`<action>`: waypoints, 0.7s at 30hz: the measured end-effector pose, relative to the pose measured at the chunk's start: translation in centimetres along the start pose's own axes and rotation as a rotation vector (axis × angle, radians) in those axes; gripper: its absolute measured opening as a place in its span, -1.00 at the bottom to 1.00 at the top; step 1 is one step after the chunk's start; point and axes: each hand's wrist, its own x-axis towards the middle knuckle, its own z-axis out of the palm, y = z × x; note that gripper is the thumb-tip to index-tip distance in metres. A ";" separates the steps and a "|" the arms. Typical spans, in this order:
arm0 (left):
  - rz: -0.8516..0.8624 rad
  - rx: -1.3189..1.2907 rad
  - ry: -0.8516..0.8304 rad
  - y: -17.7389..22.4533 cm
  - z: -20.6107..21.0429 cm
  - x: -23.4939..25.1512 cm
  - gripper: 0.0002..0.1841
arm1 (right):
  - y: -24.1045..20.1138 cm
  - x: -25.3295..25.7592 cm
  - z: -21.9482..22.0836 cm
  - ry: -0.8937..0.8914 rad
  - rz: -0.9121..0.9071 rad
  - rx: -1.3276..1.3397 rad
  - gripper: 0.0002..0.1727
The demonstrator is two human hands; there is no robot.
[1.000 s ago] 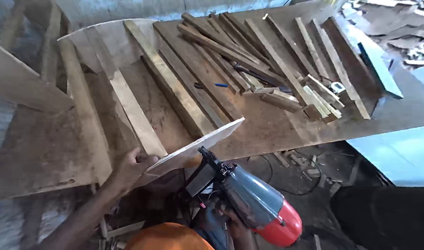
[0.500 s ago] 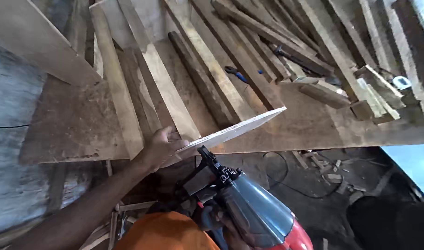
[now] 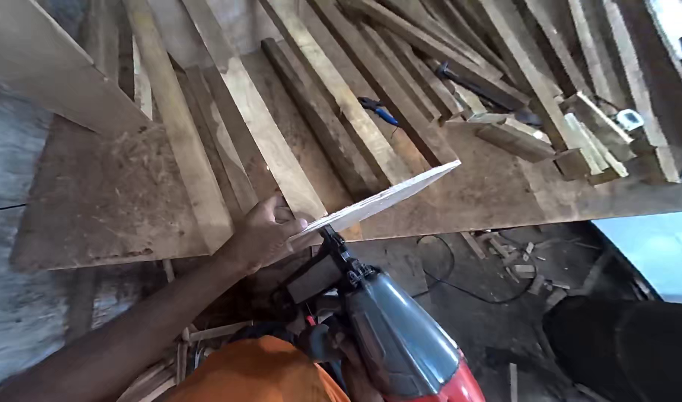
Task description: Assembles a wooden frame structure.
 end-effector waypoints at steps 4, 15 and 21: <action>-0.003 -0.086 -0.033 -0.3 -0.3 0.5 -0.54 | -0.8 -0.4 -1.2 -0.073 0.020 0.063 -0.86; -0.030 -0.708 0.143 1.4 0.0 10.5 -0.45 | 0.5 -0.4 -1.3 -0.106 -0.084 0.018 -0.76; 0.012 -0.709 0.163 1.9 0.4 10.5 -0.78 | -10.7 1.4 7.8 0.119 0.210 0.000 -0.92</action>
